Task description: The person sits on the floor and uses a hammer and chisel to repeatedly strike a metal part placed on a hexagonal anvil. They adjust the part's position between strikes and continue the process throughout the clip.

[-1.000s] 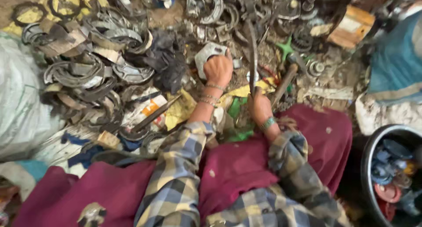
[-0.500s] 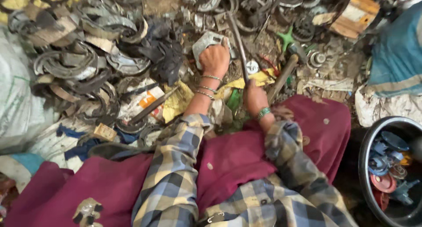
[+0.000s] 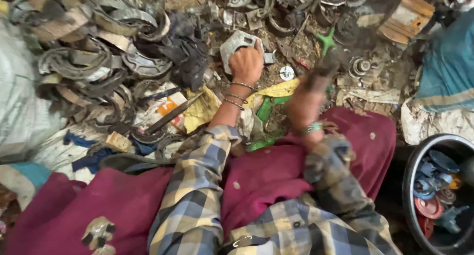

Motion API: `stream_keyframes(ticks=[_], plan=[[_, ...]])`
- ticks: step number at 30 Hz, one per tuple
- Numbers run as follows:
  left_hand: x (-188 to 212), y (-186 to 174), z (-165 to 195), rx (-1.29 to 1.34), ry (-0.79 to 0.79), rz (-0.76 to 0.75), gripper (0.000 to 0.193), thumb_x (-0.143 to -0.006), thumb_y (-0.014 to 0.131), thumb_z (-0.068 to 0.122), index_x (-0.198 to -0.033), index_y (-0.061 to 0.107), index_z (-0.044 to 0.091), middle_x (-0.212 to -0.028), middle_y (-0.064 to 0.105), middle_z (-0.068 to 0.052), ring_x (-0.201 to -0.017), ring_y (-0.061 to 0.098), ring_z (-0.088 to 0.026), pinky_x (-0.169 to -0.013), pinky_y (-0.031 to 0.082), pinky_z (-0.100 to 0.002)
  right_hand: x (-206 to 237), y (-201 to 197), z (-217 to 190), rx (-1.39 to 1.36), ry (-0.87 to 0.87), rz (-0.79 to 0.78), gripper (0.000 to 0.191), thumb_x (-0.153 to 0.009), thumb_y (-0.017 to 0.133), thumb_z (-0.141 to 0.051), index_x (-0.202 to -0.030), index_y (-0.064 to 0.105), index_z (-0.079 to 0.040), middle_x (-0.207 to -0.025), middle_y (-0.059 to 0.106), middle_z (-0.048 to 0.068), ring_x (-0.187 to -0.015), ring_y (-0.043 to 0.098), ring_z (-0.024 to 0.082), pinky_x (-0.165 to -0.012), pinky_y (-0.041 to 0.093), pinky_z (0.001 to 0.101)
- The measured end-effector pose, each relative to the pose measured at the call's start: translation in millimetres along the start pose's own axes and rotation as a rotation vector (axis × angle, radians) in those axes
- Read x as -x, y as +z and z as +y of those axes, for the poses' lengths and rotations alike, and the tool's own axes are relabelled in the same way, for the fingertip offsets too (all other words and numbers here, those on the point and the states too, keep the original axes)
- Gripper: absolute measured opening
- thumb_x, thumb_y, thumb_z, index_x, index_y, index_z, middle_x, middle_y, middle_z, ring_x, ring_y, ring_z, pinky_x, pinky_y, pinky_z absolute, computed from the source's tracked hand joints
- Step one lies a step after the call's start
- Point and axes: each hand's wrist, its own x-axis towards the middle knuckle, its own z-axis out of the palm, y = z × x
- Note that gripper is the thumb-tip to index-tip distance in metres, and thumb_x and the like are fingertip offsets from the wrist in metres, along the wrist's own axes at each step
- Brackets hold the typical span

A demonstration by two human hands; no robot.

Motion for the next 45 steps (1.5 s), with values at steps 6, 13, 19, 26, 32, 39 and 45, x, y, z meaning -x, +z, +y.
stream_keyframes(ticks=[6,13,19,26,32,39,45], plan=[[-4,-8,4,-0.011,0.083,0.031,0.065,-0.104,0.047,0.042,-0.058,0.073,0.005,-0.059,0.067,-0.021,-0.054,0.069,-0.037,-0.052,0.054,-0.051,12,14,18,0.028,-0.013,-0.256,0.045,-0.098,0.064,-0.018,-0.133,0.047,0.005,-0.081,0.067,0.03,-0.069,0.066,0.047,-0.058,0.052,0.0517],[2,10,-7,-0.014,-0.025,0.073,0.065,-0.101,0.047,0.048,-0.06,0.076,0.007,-0.062,0.069,-0.022,-0.057,0.071,-0.041,-0.056,0.056,-0.051,-42,-90,-29,-0.836,-0.127,0.529,0.039,-0.114,0.058,-0.022,-0.14,0.035,-0.005,-0.09,0.065,0.012,-0.063,0.062,0.011,-0.057,0.058,0.0308],[-5,10,-4,-0.017,-0.056,-0.028,0.066,-0.103,0.044,0.048,-0.062,0.076,0.008,-0.063,0.07,-0.021,-0.059,0.071,-0.041,-0.059,0.056,-0.052,-7,6,-25,0.251,0.009,-0.382,0.035,-0.107,0.057,-0.024,-0.129,0.049,0.002,-0.087,0.068,0.022,-0.073,0.066,0.032,-0.063,0.055,0.0436],[-3,6,-5,-0.047,0.031,0.075,0.068,-0.103,0.044,0.048,-0.058,0.074,0.008,-0.061,0.069,-0.021,-0.056,0.07,-0.04,-0.053,0.055,-0.051,-6,-42,-6,0.001,-0.238,0.049,0.042,-0.109,0.058,-0.021,-0.14,0.047,0.005,-0.114,0.066,0.03,-0.091,0.067,0.042,-0.074,0.057,0.0497],[4,5,-9,-0.033,-0.01,0.049,0.068,-0.104,0.044,0.048,-0.057,0.074,0.008,-0.061,0.068,-0.021,-0.057,0.07,-0.04,-0.055,0.056,-0.05,-41,-104,-30,-0.846,-0.18,0.59,0.029,-0.111,0.057,-0.023,-0.13,0.054,-0.001,-0.089,0.07,0.014,-0.065,0.065,0.016,-0.058,0.054,0.0328],[-6,1,-1,-0.036,-0.006,0.03,0.066,-0.103,0.045,0.047,-0.059,0.074,0.007,-0.061,0.068,-0.021,-0.057,0.07,-0.041,-0.055,0.056,-0.051,17,41,14,0.208,0.062,-0.509,0.036,-0.104,0.057,-0.02,-0.13,0.049,0.003,-0.081,0.069,0.029,-0.073,0.066,0.052,-0.066,0.052,0.0633],[-3,2,-5,0.025,0.042,0.114,0.066,-0.104,0.045,0.045,-0.058,0.074,0.007,-0.062,0.069,-0.021,-0.058,0.07,-0.042,-0.056,0.056,-0.052,3,-29,3,-0.287,0.013,-0.035,0.068,-0.101,0.06,-0.015,-0.146,0.018,0.016,-0.095,0.066,0.028,-0.073,0.064,0.042,-0.061,0.049,0.0507]])
